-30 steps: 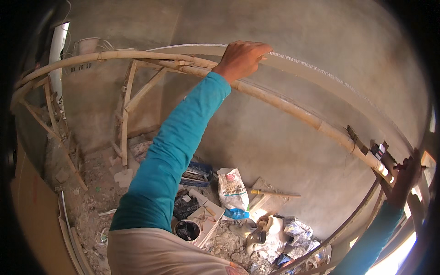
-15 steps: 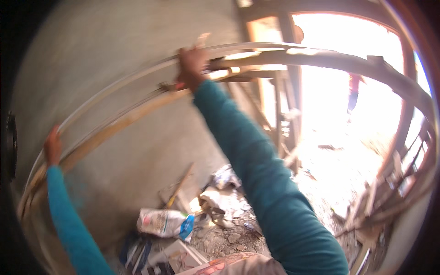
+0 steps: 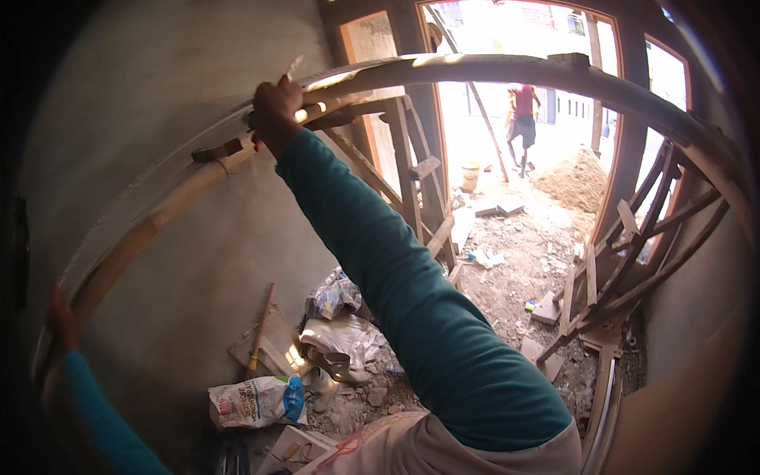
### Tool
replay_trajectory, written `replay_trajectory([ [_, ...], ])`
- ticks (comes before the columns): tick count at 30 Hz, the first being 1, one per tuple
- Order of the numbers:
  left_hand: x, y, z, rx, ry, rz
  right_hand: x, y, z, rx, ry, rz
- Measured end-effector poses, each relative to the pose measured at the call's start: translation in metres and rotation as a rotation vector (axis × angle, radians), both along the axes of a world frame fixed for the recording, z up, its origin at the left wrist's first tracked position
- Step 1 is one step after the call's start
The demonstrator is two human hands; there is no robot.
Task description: The person measures a drywall sheet with a tape measure and uses a long metal straightedge and a utility knife to score and cut the sheet, then snaps it along the score line to separate a strip.
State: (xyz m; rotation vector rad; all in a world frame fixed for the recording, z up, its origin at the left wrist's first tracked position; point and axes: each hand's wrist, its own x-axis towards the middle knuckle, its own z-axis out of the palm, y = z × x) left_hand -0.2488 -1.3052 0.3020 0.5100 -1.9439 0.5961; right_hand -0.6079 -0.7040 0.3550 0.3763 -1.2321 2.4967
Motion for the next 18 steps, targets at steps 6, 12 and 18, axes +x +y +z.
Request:
replay_trajectory([
  [6, -0.003, -0.058, 0.015, -0.168, 0.003, 0.097, -0.033, -0.034, 0.011, 0.031, -0.171, 0.054],
  [12, -0.044, -0.052, -0.028, -0.095, -0.108, 0.106, -0.045, -0.017, -0.02, 0.129, -0.211, 0.256],
  [18, -0.023, -0.052, -0.028, -0.141, -0.038, 0.15, 0.014, 0.019, -0.128, 0.749, 0.105, 0.369],
])
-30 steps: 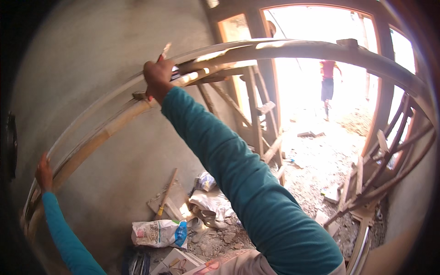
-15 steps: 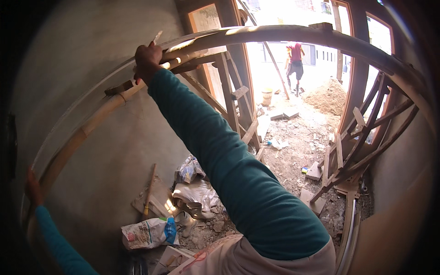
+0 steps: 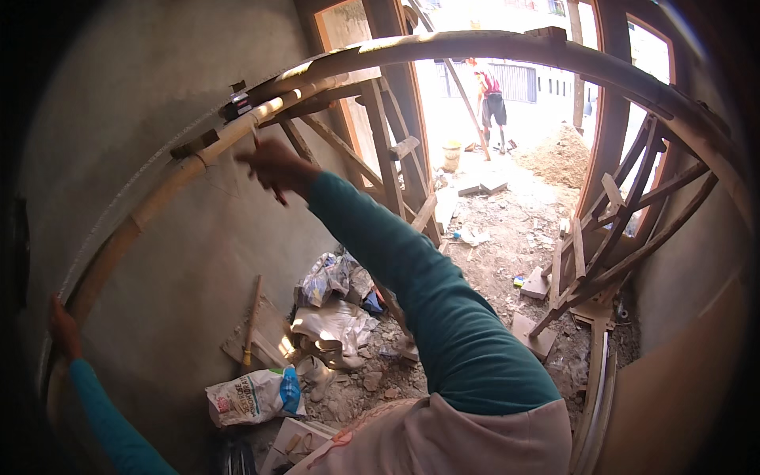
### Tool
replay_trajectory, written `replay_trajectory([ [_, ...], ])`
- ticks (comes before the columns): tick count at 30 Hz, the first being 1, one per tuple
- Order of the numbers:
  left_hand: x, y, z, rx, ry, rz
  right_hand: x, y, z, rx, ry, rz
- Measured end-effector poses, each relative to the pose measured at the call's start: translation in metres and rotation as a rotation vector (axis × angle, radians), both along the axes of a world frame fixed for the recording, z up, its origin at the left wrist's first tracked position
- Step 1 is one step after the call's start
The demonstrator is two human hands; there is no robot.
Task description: The person measures a drywall sheet with a tape measure and uses a long metal straightedge and a utility knife to score and cut the sheet, then snaps it along the score line to separate a strip.
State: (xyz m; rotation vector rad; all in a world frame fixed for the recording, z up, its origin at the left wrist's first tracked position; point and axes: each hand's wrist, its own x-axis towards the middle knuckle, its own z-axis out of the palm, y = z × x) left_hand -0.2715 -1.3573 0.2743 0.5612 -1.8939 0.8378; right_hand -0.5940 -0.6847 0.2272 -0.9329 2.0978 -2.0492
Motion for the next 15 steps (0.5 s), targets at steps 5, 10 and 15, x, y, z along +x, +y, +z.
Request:
replay_trajectory([
  [5, 0.004, 0.046, 0.006, -0.072, 0.058, -0.111, 0.031, 0.08, -0.22, 0.596, 0.003, -0.035],
  [10, -0.013, 0.236, -0.048, -0.1, 0.295, -0.56, 0.09, 0.254, -0.465, 0.834, -0.549, -0.211],
  [15, -0.063, 0.352, -0.213, 0.248, -0.043, -0.832, 0.194, 0.39, -0.613, 0.24, -1.472, -0.525],
])
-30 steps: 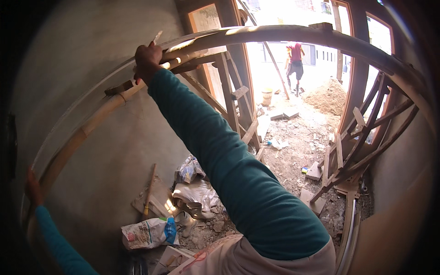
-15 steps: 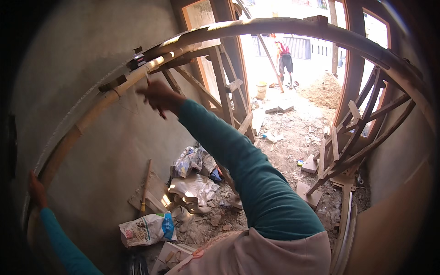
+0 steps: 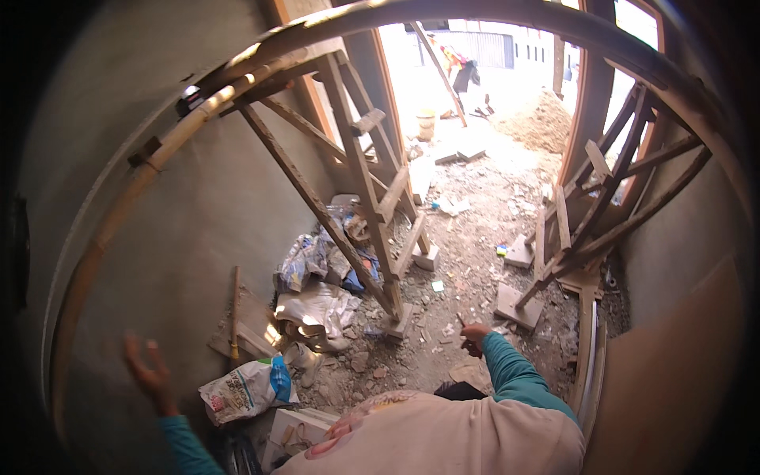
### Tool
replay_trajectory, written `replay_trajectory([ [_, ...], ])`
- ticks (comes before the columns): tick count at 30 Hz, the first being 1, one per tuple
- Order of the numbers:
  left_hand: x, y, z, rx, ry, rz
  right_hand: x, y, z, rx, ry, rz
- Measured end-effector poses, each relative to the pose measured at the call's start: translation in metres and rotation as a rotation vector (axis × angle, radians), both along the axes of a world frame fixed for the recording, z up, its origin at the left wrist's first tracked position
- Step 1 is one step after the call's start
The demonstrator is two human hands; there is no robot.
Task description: The person measures a drywall sheet with a tape measure and uses a long metal straightedge and a utility knife to score and cut the sheet, then snaps it along the score line to separate a strip.
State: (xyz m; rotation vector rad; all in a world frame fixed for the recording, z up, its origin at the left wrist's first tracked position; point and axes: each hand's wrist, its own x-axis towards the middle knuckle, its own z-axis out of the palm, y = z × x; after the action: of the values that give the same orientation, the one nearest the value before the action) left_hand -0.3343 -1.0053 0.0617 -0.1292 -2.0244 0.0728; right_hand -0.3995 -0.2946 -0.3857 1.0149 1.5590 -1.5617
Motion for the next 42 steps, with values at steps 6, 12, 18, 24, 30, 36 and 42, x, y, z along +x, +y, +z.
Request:
replay_trajectory([
  [6, -0.057, 0.132, -0.307, 0.345, -1.037, -0.501, 0.128, 0.084, -0.05, 0.179, -0.186, -0.095],
  [12, -0.044, 0.185, -0.527, 0.263, -1.773, -0.52, 0.164, 0.104, -0.043, -0.022, 0.034, -0.529],
  [18, -0.034, 0.264, -0.529, 0.305, -2.106, -0.282, 0.283, 0.19, -0.042, 0.134, 0.206, -0.702],
  [24, -0.114, 0.325, -0.501, 0.182, -2.101, -0.341, 0.366, 0.205, -0.04, 0.217, 0.089, -1.032],
  [30, -0.207, 0.448, -0.512, 0.078, -2.039, -0.66, 0.483, 0.162, -0.081, 0.363, -0.414, -1.259],
  [36, -0.272, 0.576, -0.518, -0.016, -2.019, -0.887, 0.529, 0.049, -0.085, 0.283, -0.492, -1.275],
  [42, -0.257, 0.615, -0.544, -0.218, -2.046, -1.021, 0.531, -0.062, -0.069, 0.364, -0.595, -1.242],
])
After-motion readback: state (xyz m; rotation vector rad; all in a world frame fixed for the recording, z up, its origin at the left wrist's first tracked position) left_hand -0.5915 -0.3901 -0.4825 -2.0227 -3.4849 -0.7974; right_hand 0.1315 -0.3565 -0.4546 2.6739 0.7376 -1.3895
